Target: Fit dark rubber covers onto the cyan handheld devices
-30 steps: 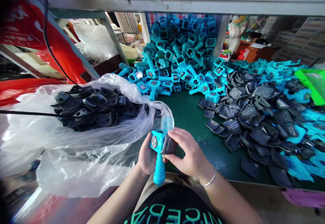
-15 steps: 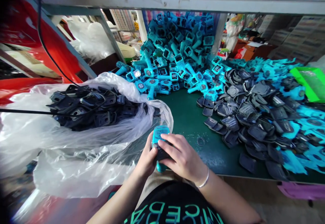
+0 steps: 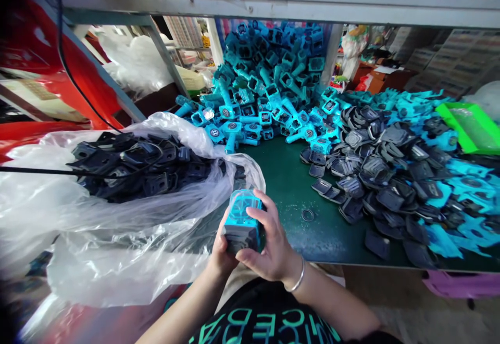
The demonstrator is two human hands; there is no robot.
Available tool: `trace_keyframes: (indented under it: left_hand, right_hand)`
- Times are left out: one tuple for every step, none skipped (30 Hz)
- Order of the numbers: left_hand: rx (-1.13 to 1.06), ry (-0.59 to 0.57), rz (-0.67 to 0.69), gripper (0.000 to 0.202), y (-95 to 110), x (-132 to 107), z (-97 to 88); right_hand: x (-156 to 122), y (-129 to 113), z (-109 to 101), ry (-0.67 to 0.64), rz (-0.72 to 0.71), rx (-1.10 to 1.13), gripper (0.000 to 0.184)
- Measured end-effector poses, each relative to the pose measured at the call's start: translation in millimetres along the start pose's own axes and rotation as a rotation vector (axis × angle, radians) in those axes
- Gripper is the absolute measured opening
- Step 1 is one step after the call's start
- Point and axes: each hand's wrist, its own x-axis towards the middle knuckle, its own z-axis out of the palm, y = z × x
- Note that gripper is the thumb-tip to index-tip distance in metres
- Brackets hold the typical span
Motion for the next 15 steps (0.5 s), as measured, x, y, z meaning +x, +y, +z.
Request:
trace_keyframes:
  left_hand:
    - [0.026, -0.056, 0.018, 0.088, 3, -1, -0.4]
    - [0.049, -0.115, 0.030, 0.091, 7, -3, -0.2]
    - [0.067, -0.154, 0.037, 0.094, 9, -4, 0.8]
    - [0.076, -0.166, 0.039, 0.096, 10, -6, 2.4]
    - [0.078, -0.152, 0.042, 0.098, 9, -7, 4.4]
    - [0.077, -0.115, 0.049, 0.098, 7, -7, 6.5]
    - [0.076, -0.062, 0.057, 0.097, 3, -5, 8.2]
    - [0.074, -0.002, 0.066, 0.096, -1, -3, 8.8]
    - [0.069, 0.057, 0.066, 0.095, -5, -1, 7.8]
    - [0.064, 0.109, 0.050, 0.093, -7, 2, 4.5]
    - [0.061, 0.154, 0.017, 0.091, -8, 3, -1.8]
    - [0.063, 0.184, -0.033, 0.088, -5, 3, -11.2]
    - [0.078, 0.188, -0.099, 0.086, 1, -1, -23.8]
    - [0.117, 0.168, -0.172, 0.084, 11, -7, -39.5]
    - [0.177, 0.124, -0.248, 0.083, 24, -17, -57.6]
  right_hand:
    - [0, 0, 0, 0.003, -0.004, -0.001, 0.069]
    - [0, -1, 0, -0.001, -0.007, 0.000, 0.072]
    - [0, -1, 0, -0.006, -0.008, 0.003, 0.074]
    - [0, 0, 0, -0.006, -0.013, 0.010, 0.074]
    - [0, 1, 2, 0.003, -0.023, 0.018, 0.072]
    - [1, 4, 4, 0.028, -0.037, 0.021, 0.069]
    - [1, 8, 8, 0.070, -0.050, 0.017, 0.066]
    - [1, 13, 13, 0.117, -0.054, 0.002, 0.063]
    - [1, 18, 18, 0.157, -0.045, -0.025, 0.062]
    - [0, 23, 23, 0.179, -0.020, -0.060, 0.063]
    - [-1, 28, 27, 0.175, 0.011, -0.093, 0.065]
    - [-3, 31, 30, 0.133, 0.049, -0.119, 0.069]
    - [-4, 33, 31, 0.052, 0.084, -0.131, 0.074]
    - [-5, 33, 29, -0.064, 0.107, -0.128, 0.077]
    - [-4, 31, 25, -0.207, 0.112, -0.106, 0.078]
